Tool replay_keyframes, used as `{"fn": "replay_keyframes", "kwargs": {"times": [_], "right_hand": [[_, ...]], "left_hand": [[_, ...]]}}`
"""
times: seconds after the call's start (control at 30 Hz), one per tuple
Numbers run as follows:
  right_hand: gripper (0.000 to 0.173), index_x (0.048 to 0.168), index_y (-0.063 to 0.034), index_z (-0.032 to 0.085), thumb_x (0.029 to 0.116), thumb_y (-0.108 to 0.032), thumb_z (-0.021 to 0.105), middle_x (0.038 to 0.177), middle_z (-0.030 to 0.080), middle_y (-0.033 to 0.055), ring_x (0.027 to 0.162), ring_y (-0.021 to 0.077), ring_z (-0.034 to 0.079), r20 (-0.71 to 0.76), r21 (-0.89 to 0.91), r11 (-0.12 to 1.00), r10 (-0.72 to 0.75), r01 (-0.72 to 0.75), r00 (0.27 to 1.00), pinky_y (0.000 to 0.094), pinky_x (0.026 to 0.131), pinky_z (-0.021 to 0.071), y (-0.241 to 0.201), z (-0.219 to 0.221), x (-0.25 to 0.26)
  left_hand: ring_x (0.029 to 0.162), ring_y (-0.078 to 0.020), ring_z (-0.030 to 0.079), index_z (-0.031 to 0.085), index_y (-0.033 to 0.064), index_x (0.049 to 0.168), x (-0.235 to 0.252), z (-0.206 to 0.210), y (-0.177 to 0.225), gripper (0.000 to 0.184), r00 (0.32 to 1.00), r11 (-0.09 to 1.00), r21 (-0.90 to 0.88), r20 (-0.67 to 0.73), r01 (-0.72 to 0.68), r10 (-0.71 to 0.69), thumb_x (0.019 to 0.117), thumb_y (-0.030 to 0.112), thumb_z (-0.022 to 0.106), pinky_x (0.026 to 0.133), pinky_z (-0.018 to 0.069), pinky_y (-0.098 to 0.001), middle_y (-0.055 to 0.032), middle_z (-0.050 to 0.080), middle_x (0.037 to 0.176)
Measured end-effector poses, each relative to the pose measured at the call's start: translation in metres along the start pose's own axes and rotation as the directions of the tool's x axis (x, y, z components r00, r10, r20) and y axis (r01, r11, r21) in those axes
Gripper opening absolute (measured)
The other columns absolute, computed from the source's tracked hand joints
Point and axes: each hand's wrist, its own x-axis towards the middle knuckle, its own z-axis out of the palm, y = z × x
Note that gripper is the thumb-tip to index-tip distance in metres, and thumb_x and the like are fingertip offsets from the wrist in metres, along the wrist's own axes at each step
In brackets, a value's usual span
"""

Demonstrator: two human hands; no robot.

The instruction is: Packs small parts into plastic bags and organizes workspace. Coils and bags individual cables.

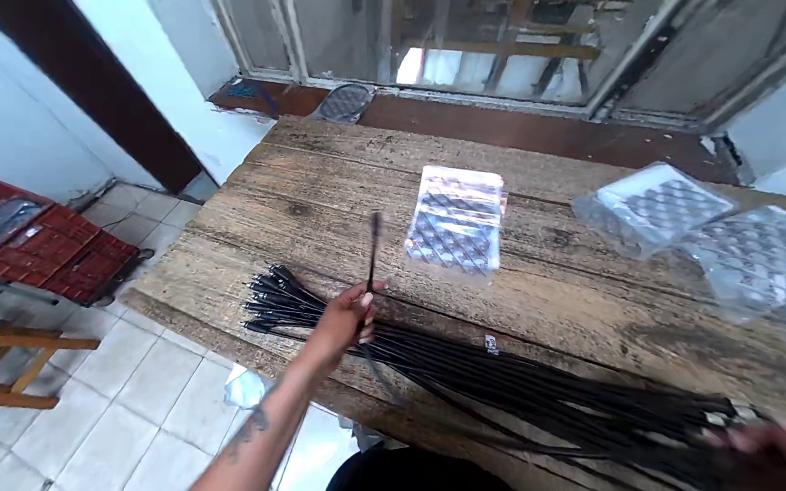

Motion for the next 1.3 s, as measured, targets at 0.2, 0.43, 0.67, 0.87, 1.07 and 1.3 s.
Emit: {"fn": "replay_keyframes", "kwargs": {"times": [0.2,0.43,0.67,0.87,1.07,1.3], "right_hand": [[0.044,0.146,-0.0005,0.052,0.1055,-0.016,0.048,0.100,0.074,0.0106,0.084,0.0234,0.072,0.609,-0.449,0.446,-0.481,0.775,0.630,0.0441,0.074,0.0599,-0.005,0.142,-0.012],[0.039,0.134,-0.0079,0.066,0.1082,-0.027,0.044,0.089,0.074,0.0074,0.071,0.0220,0.071,0.811,-0.362,0.319,-0.356,0.876,0.465,0.0430,0.065,0.0604,0.048,0.121,-0.014],[0.134,0.147,0.0034,0.048,0.0599,-0.099,0.051,0.118,0.067,0.0223,0.099,0.0387,0.068,0.811,-0.515,0.261,-0.162,0.817,0.563,0.0584,0.074,0.0555,0.064,0.091,-0.054],[0.145,0.159,0.0037,0.027,0.0580,-0.091,0.069,0.156,0.039,0.0310,0.136,0.0434,0.050,0.622,-0.625,0.596,-0.009,0.504,0.783,0.0589,0.105,0.0474,0.076,0.089,-0.064],[0.129,0.157,-0.0047,0.038,0.0608,-0.084,0.072,0.150,0.046,0.0311,0.129,0.0487,0.054,0.373,-0.818,0.441,-0.079,0.368,0.924,0.0644,0.101,0.0469,0.073,0.068,-0.016],[0.109,0.143,-0.0151,0.060,0.0603,-0.086,0.072,0.148,0.050,0.0279,0.127,0.0459,0.057,0.389,-0.832,0.412,-0.049,0.373,0.920,0.0626,0.100,0.0477,0.072,0.078,-0.009]], "left_hand": [[0.058,-0.0020,0.050,0.063,0.0175,0.137,-0.008,0.006,0.028,0.035,0.785,0.782,0.586,0.579,-0.212,-0.221,0.1090,0.016,0.043,0.056,0.0447,-0.0188,0.0046,0.057,0.074],[0.067,-0.0038,0.063,0.072,0.0113,0.123,-0.023,0.006,-0.017,0.027,0.933,0.877,0.407,0.343,-0.254,0.110,0.1000,0.022,0.064,0.064,0.0543,-0.0211,0.0033,0.070,0.083],[0.052,0.0020,0.047,0.061,0.0080,0.095,-0.034,0.063,-0.094,0.027,0.923,0.947,-0.076,-0.259,-0.312,0.283,0.1042,0.015,0.037,0.051,0.0401,-0.0146,0.0105,0.053,0.063],[0.050,0.0000,0.043,0.059,0.0032,0.102,0.014,0.147,-0.054,0.025,0.940,0.959,-0.153,-0.285,-0.238,0.188,0.1053,0.015,0.036,0.047,0.0379,-0.0157,0.0067,0.049,0.064],[0.102,-0.0338,0.069,0.072,-0.0008,0.111,0.183,0.067,0.011,0.023,0.873,0.420,0.767,0.456,-0.484,0.173,0.0988,0.018,0.068,0.095,0.0539,-0.0544,-0.0198,0.071,0.106],[0.084,-0.0288,0.069,0.074,-0.0012,0.091,0.251,0.031,-0.026,0.011,0.790,0.343,0.752,0.367,-0.562,0.491,0.0852,0.006,0.081,0.081,0.0566,-0.0501,-0.0165,0.071,0.091]]}}
